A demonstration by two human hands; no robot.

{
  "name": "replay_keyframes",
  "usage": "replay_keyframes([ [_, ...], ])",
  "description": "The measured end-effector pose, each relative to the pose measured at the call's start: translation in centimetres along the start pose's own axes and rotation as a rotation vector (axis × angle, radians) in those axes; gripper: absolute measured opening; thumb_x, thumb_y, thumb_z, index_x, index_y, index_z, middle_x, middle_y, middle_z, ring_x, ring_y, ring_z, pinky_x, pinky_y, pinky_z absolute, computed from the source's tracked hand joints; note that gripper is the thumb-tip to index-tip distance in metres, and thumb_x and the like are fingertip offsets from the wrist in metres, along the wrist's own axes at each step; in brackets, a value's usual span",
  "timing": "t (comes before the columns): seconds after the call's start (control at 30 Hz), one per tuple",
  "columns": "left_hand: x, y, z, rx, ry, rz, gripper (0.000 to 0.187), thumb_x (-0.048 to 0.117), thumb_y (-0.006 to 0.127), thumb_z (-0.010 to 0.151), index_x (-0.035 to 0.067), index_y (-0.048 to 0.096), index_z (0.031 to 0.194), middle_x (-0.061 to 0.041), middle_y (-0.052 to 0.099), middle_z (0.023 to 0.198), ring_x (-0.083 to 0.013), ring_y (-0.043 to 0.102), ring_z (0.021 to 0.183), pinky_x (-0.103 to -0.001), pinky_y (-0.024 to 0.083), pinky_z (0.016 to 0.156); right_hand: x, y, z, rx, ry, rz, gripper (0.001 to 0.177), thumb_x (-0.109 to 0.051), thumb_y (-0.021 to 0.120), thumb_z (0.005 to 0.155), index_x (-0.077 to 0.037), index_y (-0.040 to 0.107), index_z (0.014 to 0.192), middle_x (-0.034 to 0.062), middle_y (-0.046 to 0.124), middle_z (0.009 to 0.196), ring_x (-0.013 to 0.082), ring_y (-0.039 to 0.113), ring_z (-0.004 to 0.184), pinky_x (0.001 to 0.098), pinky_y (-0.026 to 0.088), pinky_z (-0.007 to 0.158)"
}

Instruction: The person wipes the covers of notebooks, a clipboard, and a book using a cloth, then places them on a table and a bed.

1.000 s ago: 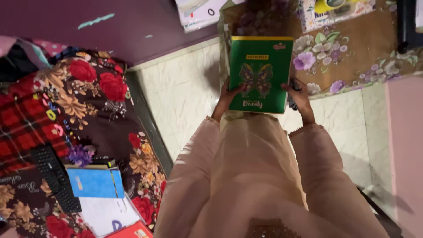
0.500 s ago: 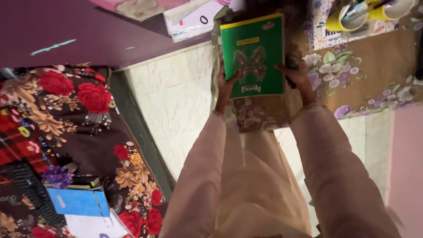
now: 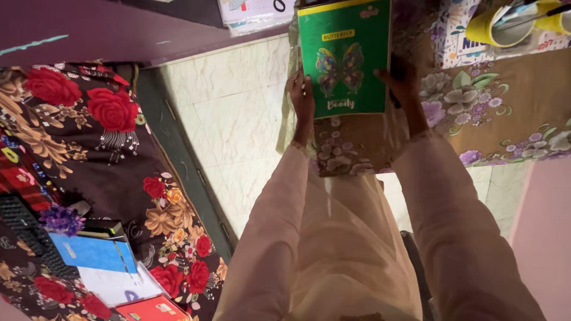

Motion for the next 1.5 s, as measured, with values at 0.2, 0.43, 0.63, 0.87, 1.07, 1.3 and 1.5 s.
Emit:
replay_keyframes([
  [0.2, 0.7, -0.4, 1.0, -0.084, -0.292, -0.145, 0.035, 0.020, 0.062, 0.100, 0.008, 0.066, 0.133, -0.012, 0.064, 0.112, -0.0251, 0.065, 0.092, -0.036, 0.055, 0.070, 0.3, 0.6, 1.8, -0.017, -0.375, 0.186, 0.044, -0.027, 0.086, 0.092, -0.004, 0.069, 0.126, 0.0117, 0.072, 0.110, 0.0136, 0.066, 0.094, 0.0328, 0.057, 0.084],
  [0.43, 0.7, 0.4, 0.7, 0.016, -0.137, 0.035, 0.033, 0.021, 0.062, 0.101, 0.007, 0.069, 0.130, -0.016, 0.069, 0.099, -0.0309, 0.065, 0.088, -0.041, 0.052, 0.082, -2.4, -1.7, -2.6, 0.328, -0.298, -0.353, 0.039, -0.038, 0.084, 0.092, -0.009, 0.077, 0.117, 0.0121, 0.078, 0.108, 0.0285, 0.073, 0.097, 0.0419, 0.057, 0.087],
  [0.63, 4.9, -0.5, -1.0, 0.072, 0.073, 0.060, 0.050, 0.022, 0.058, 0.107, 0.008, 0.045, 0.153, -0.022, 0.058, 0.146, -0.0388, 0.055, 0.134, -0.048, 0.042, 0.116, -6.8, -0.9, -8.4, 0.608, -0.632, -0.636, 0.049, -0.028, 0.085, 0.092, -0.005, 0.068, 0.132, 0.0172, 0.068, 0.124, 0.0382, 0.062, 0.113, 0.0513, 0.049, 0.097],
  [0.87, 13.8, -4.4, -3.2, -0.191, 0.191, 0.154, 0.102, 0.017, 0.082, 0.076, 0.012, 0.026, 0.161, -0.027, 0.023, 0.164, -0.0532, 0.041, 0.139, -0.051, 0.041, 0.112, -10.9, 4.1, -13.2, 0.215, -0.759, -0.678, 0.042, -0.015, 0.074, 0.097, -0.015, 0.065, 0.137, 0.0164, 0.056, 0.142, 0.0395, 0.060, 0.125, 0.0463, 0.054, 0.101],
  [1.07, 12.6, -3.5, -3.5, -0.293, 0.060, 0.249, 0.101, 0.009, 0.081, 0.082, 0.016, 0.023, 0.164, -0.024, 0.022, 0.168, -0.0490, 0.048, 0.126, -0.051, 0.045, 0.108, -3.1, 5.0, -13.5, 0.133, -0.609, -0.751, 0.038, -0.014, 0.075, 0.093, -0.019, 0.071, 0.131, 0.0166, 0.064, 0.133, 0.0387, 0.061, 0.118, 0.0499, 0.053, 0.094],
  [1.3, 12.3, -2.8, -3.4, -0.339, 0.000, 0.323, 0.101, 0.012, 0.082, 0.083, 0.015, 0.020, 0.163, -0.025, 0.020, 0.166, -0.0516, 0.045, 0.129, -0.052, 0.043, 0.107, -2.4, 6.6, -19.1, -0.254, -0.678, -0.471, 0.048, -0.011, 0.076, 0.080, -0.011, 0.069, 0.128, 0.0192, 0.065, 0.131, 0.0402, 0.059, 0.119, 0.0478, 0.051, 0.101],
  [1.5, 11.4, -2.2, -3.2, -0.340, -0.044, 0.397, 0.104, 0.012, 0.084, 0.078, 0.016, 0.021, 0.161, -0.026, 0.022, 0.162, -0.0520, 0.042, 0.134, -0.053, 0.041, 0.110, -4.0, 9.5, -23.7, -0.328, -0.722, -0.326, 0.053, -0.015, 0.083, 0.075, -0.013, 0.069, 0.126, 0.0149, 0.065, 0.128, 0.0364, 0.061, 0.111, 0.0454, 0.051, 0.098],
])
Point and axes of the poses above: each hand's wrist, its own z-axis towards the middle knuckle, its own y-axis out of the palm, x = y × z, the point moved 6 cm from there along z, towards the middle knuckle
